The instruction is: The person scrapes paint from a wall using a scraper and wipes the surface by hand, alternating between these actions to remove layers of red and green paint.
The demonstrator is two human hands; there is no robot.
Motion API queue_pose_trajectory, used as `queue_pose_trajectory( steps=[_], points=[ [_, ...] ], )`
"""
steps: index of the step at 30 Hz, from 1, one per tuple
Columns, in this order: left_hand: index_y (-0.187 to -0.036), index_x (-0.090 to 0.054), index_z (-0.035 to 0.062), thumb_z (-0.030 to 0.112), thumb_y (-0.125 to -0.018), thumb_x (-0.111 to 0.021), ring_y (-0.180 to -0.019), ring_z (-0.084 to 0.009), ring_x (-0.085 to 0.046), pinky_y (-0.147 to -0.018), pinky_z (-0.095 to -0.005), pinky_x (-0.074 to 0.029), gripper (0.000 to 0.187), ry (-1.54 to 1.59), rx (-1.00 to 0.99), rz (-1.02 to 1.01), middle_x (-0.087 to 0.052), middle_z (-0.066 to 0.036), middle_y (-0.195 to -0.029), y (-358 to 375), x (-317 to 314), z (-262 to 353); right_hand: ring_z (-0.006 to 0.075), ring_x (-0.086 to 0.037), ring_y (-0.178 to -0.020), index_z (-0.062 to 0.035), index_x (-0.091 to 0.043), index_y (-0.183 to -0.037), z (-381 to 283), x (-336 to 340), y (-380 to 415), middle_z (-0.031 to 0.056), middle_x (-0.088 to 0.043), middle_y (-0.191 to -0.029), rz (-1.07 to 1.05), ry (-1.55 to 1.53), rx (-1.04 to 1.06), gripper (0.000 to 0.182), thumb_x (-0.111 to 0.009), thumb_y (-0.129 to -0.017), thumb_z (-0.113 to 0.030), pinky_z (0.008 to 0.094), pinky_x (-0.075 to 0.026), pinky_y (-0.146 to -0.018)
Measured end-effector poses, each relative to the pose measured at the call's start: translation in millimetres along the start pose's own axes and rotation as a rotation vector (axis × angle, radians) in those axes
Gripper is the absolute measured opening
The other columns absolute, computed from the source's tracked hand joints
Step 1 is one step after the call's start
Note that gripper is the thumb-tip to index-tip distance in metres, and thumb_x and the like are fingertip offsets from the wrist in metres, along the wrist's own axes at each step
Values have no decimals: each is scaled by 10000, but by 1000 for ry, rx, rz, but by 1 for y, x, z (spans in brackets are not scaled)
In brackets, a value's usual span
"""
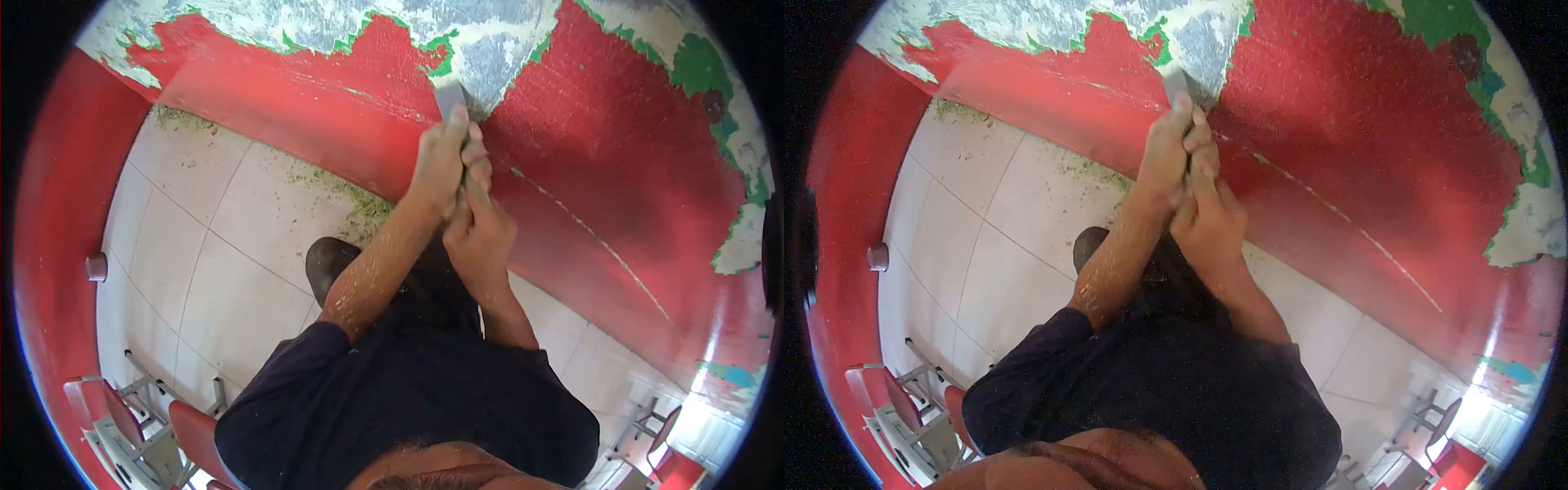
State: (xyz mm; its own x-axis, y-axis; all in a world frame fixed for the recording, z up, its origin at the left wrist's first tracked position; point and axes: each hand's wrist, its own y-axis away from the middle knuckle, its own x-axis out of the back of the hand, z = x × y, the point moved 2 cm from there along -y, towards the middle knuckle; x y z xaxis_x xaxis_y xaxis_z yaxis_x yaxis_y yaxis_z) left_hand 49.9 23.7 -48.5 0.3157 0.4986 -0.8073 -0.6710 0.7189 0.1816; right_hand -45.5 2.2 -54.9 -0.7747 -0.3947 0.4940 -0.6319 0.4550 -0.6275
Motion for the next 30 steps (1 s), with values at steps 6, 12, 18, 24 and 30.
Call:
queue_pose_trajectory(
  steps=[6, 12, 18, 24, 30],
  points=[
    [-837, -460, 80, 412, -974, -460, -429, -127, -415, -409, -298, -426, 359, 16, -60, -44, -371, 8, -561, -18, -5, 10, 381, -600, -634, 14, -615, -1115, 12, -6, -14, 222, -589, -761, -7, 66, 73, 324, -576, -794, -10, 408, -490, -551],
    [-828, -459, 78, 428, -973, -451, -421, -135, -419, -395, -297, -418, 379, -22, -129, -64, -371, 8, -563, -14, -13, 28, 367, -579, -602, -5, -595, -1156, 1, -6, -26, 189, -566, -741, -20, 75, 116, 398, -587, -758, -16, 409, -485, -517],
    [-804, -445, 97, 468, -965, -451, -436, -131, -428, -416, -290, -427, 404, 4, -54, -140, -369, 14, -556, -17, -1, 13, 389, -594, -676, 25, -602, -1134, -6, -2, -14, 203, -592, -774, -50, 121, 27, 339, -553, -799, 32, 422, -473, -571],
    [-784, -448, 101, 466, -968, -443, -409, -110, -412, -390, -278, -403, 409, -9, -48, -171, -363, 21, -548, -14, -10, 24, 389, -592, -677, 27, -600, -1140, -8, -6, -16, 208, -589, -790, -11, 136, 85, 350, -549, -794, 40, 418, -474, -567],
    [-784, -447, 88, 485, -957, -454, -405, -129, -438, -391, -296, -417, 433, -8, -24, -217, -387, 10, -548, -13, -1, 6, 388, -599, -681, 24, -609, -1126, -2, -5, -5, 212, -597, -801, 40, 122, 103, 334, -545, -798, 43, 408, -480, -556]
  ],
)
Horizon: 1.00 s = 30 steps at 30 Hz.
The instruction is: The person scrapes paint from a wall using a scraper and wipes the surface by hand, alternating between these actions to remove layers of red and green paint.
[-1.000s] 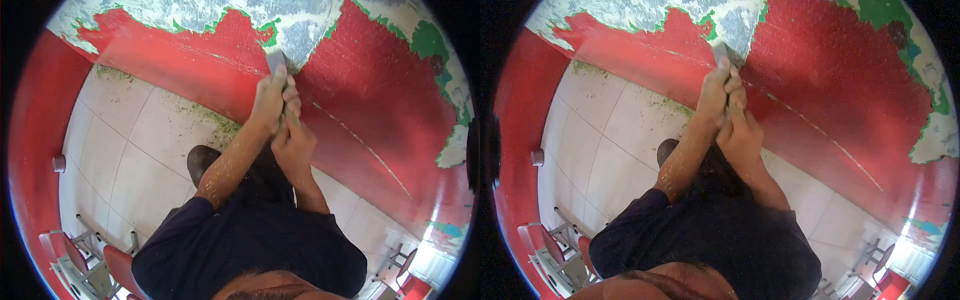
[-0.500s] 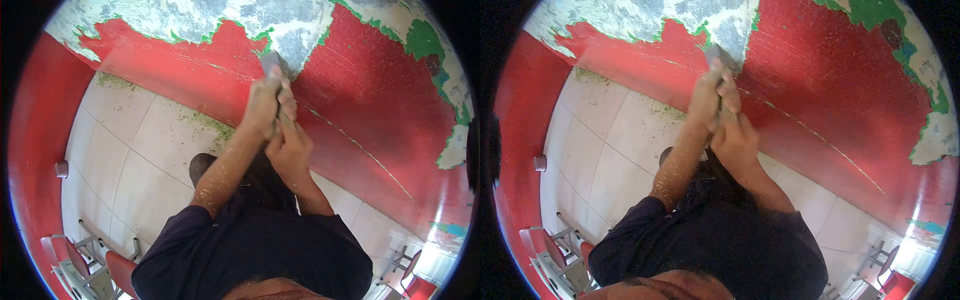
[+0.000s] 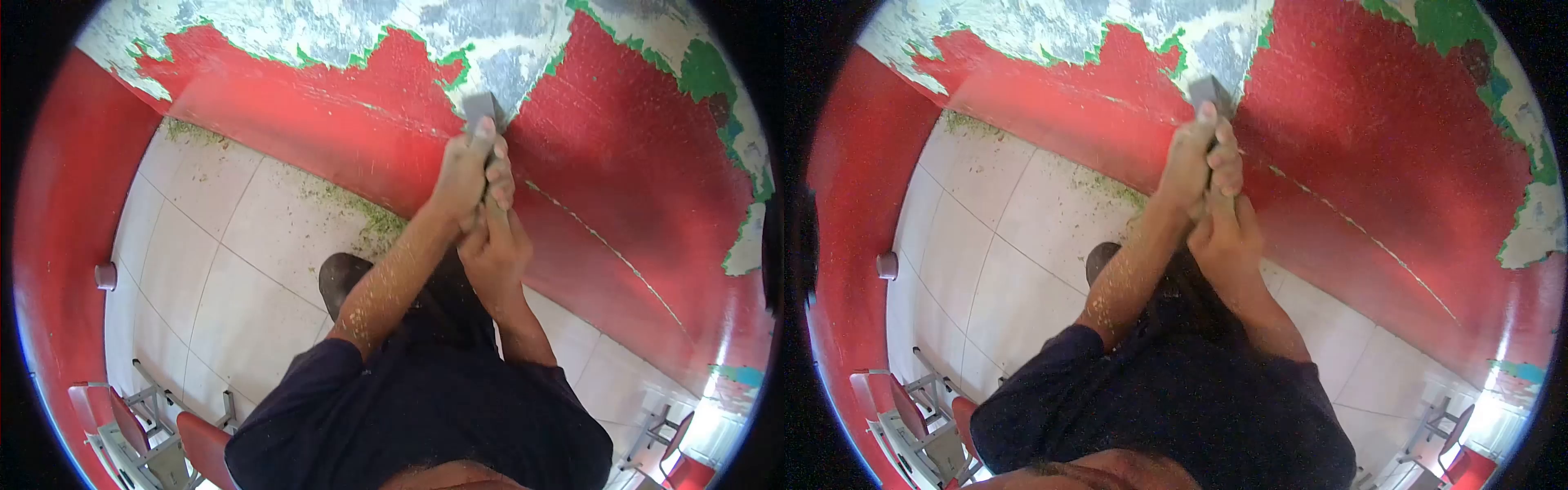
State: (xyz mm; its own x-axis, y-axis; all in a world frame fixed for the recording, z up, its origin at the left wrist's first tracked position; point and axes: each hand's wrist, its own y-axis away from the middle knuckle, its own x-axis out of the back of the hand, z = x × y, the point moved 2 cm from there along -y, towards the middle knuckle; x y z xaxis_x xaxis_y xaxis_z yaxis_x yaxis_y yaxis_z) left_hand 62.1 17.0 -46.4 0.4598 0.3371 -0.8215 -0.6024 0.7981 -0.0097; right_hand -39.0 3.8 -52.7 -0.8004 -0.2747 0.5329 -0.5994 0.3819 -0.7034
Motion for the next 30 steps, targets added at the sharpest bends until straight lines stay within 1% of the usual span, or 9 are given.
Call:
queue_pose_trajectory(
  steps=[1, 2, 5, 9, 17, 18, 21, 25, 30],
  points=[
    [-785, -446, 88, 492, -956, -452, -406, -131, -439, -391, -296, -416, 438, 12, 31, -11, -388, 9, -549, -2, 0, -2, 386, -602, -684, 25, -610, -1122, 0, 1, -2, 213, -599, -806, 7, -1, 0, 329, -545, -800, 41, 407, -482, -556],
    [-782, -447, 88, 508, -956, -435, -405, -135, -441, -394, -292, -416, 455, -202, -115, 21, -379, 9, -538, -8, 3, 5, 388, -604, -689, 27, -612, -1112, -3, -2, -10, 214, -601, -809, -21, 26, 10, 321, -544, -798, 40, 408, -484, -559],
    [-768, -447, 86, 498, -966, -422, -407, -142, -436, -396, -295, -412, 457, 3, -174, 29, -370, 6, -526, -12, -7, 41, 394, -606, -699, 30, -616, -1079, -8, -5, -18, 216, -603, -816, -92, 88, 10, 298, -544, -790, 41, 412, -490, -569],
    [-782, -445, 91, 469, -971, -435, -415, -134, -421, -398, -289, -410, 423, 26, 34, 33, -378, 13, -554, 2, -6, 7, 403, -607, -713, 31, -619, -1053, -11, 1, -13, 219, -607, -823, -42, 66, -11, 280, -546, -782, 42, 416, -493, -587],
    [-797, -464, 114, 483, -976, -406, -400, -109, -393, -377, -261, -391, 414, 20, 1, 17, -385, 19, -557, 1, -5, 5, 390, -626, -747, 25, -621, -1089, -10, 3, -9, 221, -629, -860, -97, 102, -28, 284, -553, -814, 23, 407, -497, -619],
    [-804, -458, 121, 471, -991, -364, -404, -108, -388, -384, -259, -389, 408, -112, -63, 45, -380, 23, -556, -5, -2, 12, 389, -626, -744, 22, -623, -1089, -9, -3, -16, 221, -629, -857, -86, 100, -15, 285, -554, -812, 26, 407, -497, -620],
    [-811, -447, 116, 464, -998, -334, -410, -122, -390, -393, -283, -395, 411, 2, -195, 17, -368, 15, -548, -14, 1, 38, 383, -628, -735, 20, -625, -1093, -10, -10, -24, 219, -630, -850, -120, 107, 1, 291, -559, -810, 30, 406, -496, -620],
    [-811, -442, 107, 465, -982, -401, -423, -124, -401, -400, -281, -405, 398, 67, 34, 33, -380, 3, -571, -3, 5, 7, 370, -638, -747, 21, -623, -1104, -7, -2, -8, 221, -636, -864, -70, 76, 6, 299, -559, -813, 36, 394, -495, -614],
    [-813, -450, 95, 474, -964, -443, -437, -128, -436, -406, -306, -438, 409, 73, 14, 45, -383, 2, -572, 2, 1, 12, 382, -588, -646, 9, -629, -998, -7, 5, -11, 203, -586, -766, -120, 24, -59, 224, -588, -779, 28, 416, -463, -544]
  ],
)
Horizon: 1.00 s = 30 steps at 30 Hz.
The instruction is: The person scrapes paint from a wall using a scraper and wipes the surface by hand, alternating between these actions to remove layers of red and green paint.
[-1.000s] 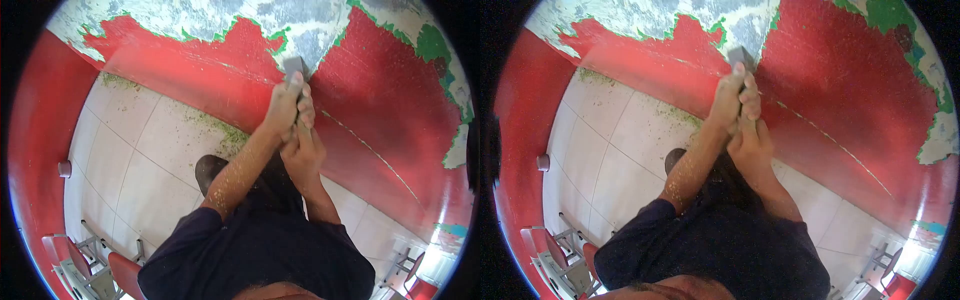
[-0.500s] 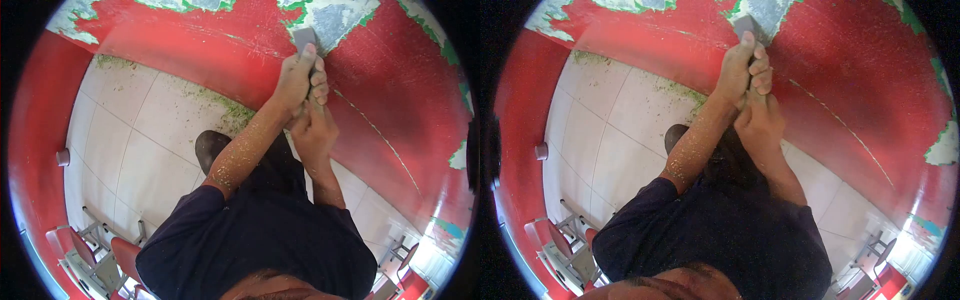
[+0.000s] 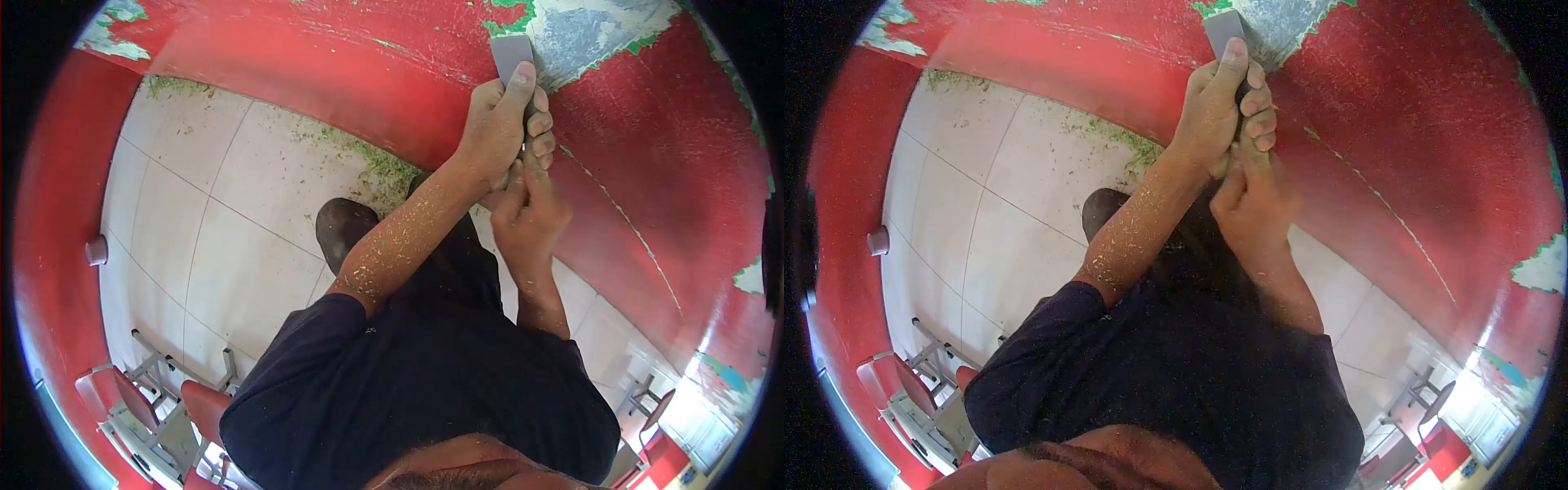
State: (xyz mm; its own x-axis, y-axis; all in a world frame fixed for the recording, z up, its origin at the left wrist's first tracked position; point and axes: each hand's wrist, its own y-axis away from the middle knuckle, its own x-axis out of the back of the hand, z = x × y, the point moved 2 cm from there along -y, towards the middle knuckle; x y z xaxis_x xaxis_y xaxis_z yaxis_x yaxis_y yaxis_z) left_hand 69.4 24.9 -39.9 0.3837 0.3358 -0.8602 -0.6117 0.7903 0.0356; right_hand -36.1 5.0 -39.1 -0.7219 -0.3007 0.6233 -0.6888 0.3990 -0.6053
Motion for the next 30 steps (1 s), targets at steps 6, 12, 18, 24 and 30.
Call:
queue_pose_trajectory(
  steps=[6, 12, 18, 24, 30],
  points=[
    [-810, -452, 80, 459, -967, -447, -436, -132, -445, -411, -308, -443, 410, 29, -9, -20, -401, -4, -571, -4, -2, 0, 380, -596, -656, -4, -643, -1030, 4, 0, -5, 207, -596, -777, 10, 48, 38, 264, -579, -777, 36, 410, -466, -546],
    [-827, -448, 83, 453, -967, -455, -435, -135, -432, -421, -311, -434, 396, -8, 14, -9, -390, -4, -574, -3, -12, -2, 378, -607, -672, -12, -643, -1059, 2, 3, 1, 204, -608, -781, 42, 67, 16, 293, -581, -777, 37, 401, -476, -559],
    [-820, -446, 79, 458, -965, -457, -435, -147, -431, -419, -320, -428, 405, 33, -20, -35, -381, -7, -565, -11, -15, 10, 365, -624, -681, 2, -640, -1059, 3, 4, -13, 192, -625, -795, 58, 94, 75, 257, -582, -809, 7, 399, -483, -568],
    [-780, -453, 76, 419, -984, -425, -425, -145, -427, -407, -308, -420, 400, -83, -46, -31, -395, -7, -553, -9, -14, 5, 336, -653, -725, 20, -624, -1108, 5, 5, -11, 211, -645, -852, 80, 42, 92, 277, -553, -840, 13, 360, -490, -607],
    [-796, -453, 73, 430, -982, -421, -419, -142, -431, -412, -307, -430, 404, -159, -93, -35, -395, -3, -552, -2, -16, 21, 275, -675, -743, 48, -619, -1114, -4, 10, -4, 214, -661, -898, -36, 116, 27, 265, -528, -866, 26, 323, -491, -600]
  ],
)
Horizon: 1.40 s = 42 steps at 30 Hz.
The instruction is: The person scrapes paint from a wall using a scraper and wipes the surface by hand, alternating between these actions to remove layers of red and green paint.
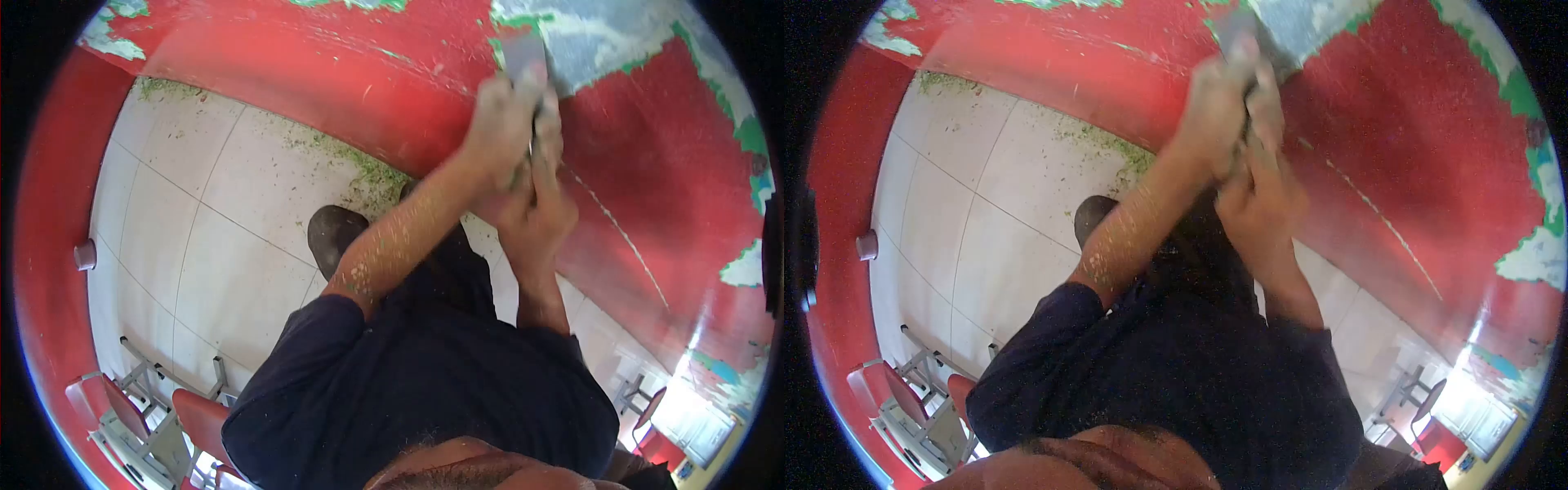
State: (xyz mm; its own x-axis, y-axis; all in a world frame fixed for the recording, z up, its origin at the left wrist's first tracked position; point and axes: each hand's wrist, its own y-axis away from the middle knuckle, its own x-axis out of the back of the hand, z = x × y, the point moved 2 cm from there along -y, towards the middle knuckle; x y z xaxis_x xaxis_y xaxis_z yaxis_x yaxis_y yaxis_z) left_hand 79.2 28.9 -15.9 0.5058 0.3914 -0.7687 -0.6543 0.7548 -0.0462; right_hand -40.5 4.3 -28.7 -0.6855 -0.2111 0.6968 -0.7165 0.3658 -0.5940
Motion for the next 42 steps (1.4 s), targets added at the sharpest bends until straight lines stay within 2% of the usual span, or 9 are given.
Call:
queue_pose_trajectory(
  steps=[4, 10, 13, 16, 19, 22, 25, 37, 42],
  points=[
    [-774, -445, 60, 425, -972, -447, -425, -155, -454, -407, -338, -431, 416, 239, 129, 4, -403, -16, -550, 1, -2, -17, 274, -667, -696, 70, -618, -1097, 4, -5, 0, 222, -658, -892, 88, -15, 49, 254, -533, -860, 31, 321, -485, -578],
    [-800, -459, 59, 466, -969, -442, -427, -140, -448, -405, -324, -432, 441, 199, 140, -121, -398, -13, -553, 4, -10, -21, 275, -672, -689, 80, -615, -1102, -1, 5, 3, 219, -670, -920, 26, -68, -80, 265, -519, -862, 20, 320, -497, -574],
    [-796, -459, 58, 439, -973, -451, -430, -133, -446, -403, -314, -428, 420, 177, -10, -108, -410, -11, -558, -11, -12, 16, 274, -668, -663, 86, -618, -1093, -8, -2, -28, 206, -679, -945, 69, 159, 116, 257, -522, -867, 10, 320, -501, -567],
    [-796, -464, 60, 434, -976, -444, -425, -130, -435, -402, -309, -419, 415, 174, 78, -118, -398, -3, -550, 1, -7, -4, 278, -670, -659, 87, -624, -1078, -2, -5, -7, 219, -677, -955, 152, 126, 196, 244, -536, -865, 6, 326, -504, -567],
    [-779, -467, 67, 456, -968, -451, -421, -124, -423, -402, -294, -402, 432, 281, 127, -166, -381, 2, -544, -3, -6, -19, 285, -685, -728, 86, -626, -1075, -5, 2, -4, 239, -672, -960, 77, 102, -9, 241, -546, -861, 11, 327, -513, -597],
    [-771, -462, 67, 433, -970, -457, -417, -126, -419, -404, -296, -402, 418, 306, 129, -195, -373, -1, -536, -6, -8, 2, 347, -655, -726, 50, -630, -1041, -10, -3, -12, 225, -643, -922, 90, 190, 95, 231, -544, -829, 20, 371, -496, -568],
    [-774, -466, 69, 456, -966, -457, -413, -129, -425, -402, -308, -419, 431, 326, 169, -240, -376, -1, -537, 0, -9, -17, 273, -661, -671, 91, -627, -1067, -12, 2, -4, 218, -665, -847, 132, 160, 112, 234, -549, -854, 32, 319, -483, -557],
    [-785, -473, 71, 457, -970, -448, -414, -136, -448, -407, -317, -443, 429, 345, 158, -275, -389, 10, -535, -8, -14, -3, 163, -606, -578, 94, -618, -1108, -23, 4, -11, 150, -672, -774, 103, 204, -60, 265, -526, -865, 41, 263, -464, -530],
    [-781, -469, 72, 442, -977, -439, -413, -133, -442, -409, -310, -436, 420, 307, 137, -273, -385, 12, -528, -7, -18, 2, 147, -609, -579, 94, -619, -1104, -24, 4, -20, 174, -676, -783, 179, 159, 53, 265, -523, -862, 45, 251, -458, -528]
  ],
)
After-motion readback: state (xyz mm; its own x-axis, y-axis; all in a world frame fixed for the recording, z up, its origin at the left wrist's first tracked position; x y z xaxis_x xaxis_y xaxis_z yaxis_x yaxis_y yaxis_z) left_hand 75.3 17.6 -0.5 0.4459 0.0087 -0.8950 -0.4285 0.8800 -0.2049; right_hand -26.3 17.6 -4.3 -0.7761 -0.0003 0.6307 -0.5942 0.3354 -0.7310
